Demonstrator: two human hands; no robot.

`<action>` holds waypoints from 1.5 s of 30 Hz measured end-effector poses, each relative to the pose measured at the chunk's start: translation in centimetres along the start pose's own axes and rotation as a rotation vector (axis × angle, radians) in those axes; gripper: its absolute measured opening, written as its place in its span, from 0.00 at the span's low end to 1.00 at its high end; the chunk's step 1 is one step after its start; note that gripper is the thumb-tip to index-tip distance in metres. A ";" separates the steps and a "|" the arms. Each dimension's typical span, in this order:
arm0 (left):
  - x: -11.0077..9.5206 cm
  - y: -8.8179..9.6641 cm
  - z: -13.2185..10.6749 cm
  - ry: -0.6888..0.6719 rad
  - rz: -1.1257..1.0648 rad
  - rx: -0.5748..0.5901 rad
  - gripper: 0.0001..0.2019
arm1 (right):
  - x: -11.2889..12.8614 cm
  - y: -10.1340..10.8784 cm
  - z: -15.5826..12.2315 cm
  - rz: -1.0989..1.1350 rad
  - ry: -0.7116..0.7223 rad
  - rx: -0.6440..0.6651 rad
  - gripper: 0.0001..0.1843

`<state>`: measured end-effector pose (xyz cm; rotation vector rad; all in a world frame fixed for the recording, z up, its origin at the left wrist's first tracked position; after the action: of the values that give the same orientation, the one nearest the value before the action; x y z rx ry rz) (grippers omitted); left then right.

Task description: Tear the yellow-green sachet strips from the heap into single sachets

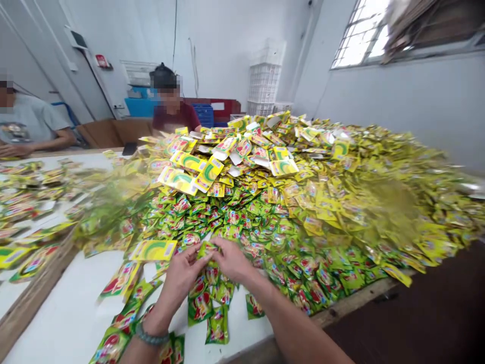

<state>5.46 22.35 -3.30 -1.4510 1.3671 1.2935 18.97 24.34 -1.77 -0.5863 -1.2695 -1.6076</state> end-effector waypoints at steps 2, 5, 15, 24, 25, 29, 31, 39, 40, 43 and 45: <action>1.2 0.0 0.4 0.080 -0.078 -0.046 0.31 | 0.7 1.1 0.2 -0.086 0.032 -0.079 0.11; 3.1 0.7 0.9 0.163 -0.182 -0.112 0.27 | 1.9 5.4 1.6 -0.329 0.028 -0.335 0.15; 2.3 0.9 0.0 0.098 -0.373 -0.117 0.19 | -3.5 14.8 7.4 -1.106 -0.181 -0.420 0.19; 2.6 1.6 0.5 0.090 -0.323 -0.217 0.22 | 0.2 2.4 3.0 -0.170 -0.024 -0.080 0.17; 2.6 1.9 0.6 0.083 -0.290 -0.240 0.22 | 0.1 1.3 2.4 -0.110 -0.052 -0.064 0.16; 2.4 2.0 0.6 0.076 -0.253 -0.222 0.20 | -0.9 -0.8 1.0 0.116 -0.128 0.009 0.15; 2.0 1.7 0.3 0.094 -0.322 -0.154 0.18 | -1.1 -0.8 0.7 0.203 -0.126 0.035 0.14; 0.7 0.6 -0.7 0.004 -0.352 -0.050 0.20 | -0.2 -0.2 0.2 0.092 -0.070 -0.133 0.13; 0.8 0.5 -0.7 0.001 -0.345 -0.066 0.22 | -0.4 -0.3 0.2 0.130 -0.107 -0.147 0.14; 1.0 0.6 -0.6 0.011 -0.365 -0.106 0.24 | -0.9 -0.4 0.3 0.254 -0.220 -0.137 0.20; 0.9 0.7 -0.6 -0.014 -0.393 -0.113 0.25 | -0.9 -0.9 0.2 0.315 -0.246 -0.039 0.20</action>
<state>4.79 21.43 -3.97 -1.6825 0.9478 1.1334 18.52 24.86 -2.80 -0.9817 -1.2516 -1.3293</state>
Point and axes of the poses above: each hand's wrist, its own z-axis towards the middle knuckle, its own y-axis out of the back of the hand, x = y × z, the point moved 5 cm from there along z, towards the middle knuckle, and after that the axes turned 11 degrees about -x, right-handed, at the moved point
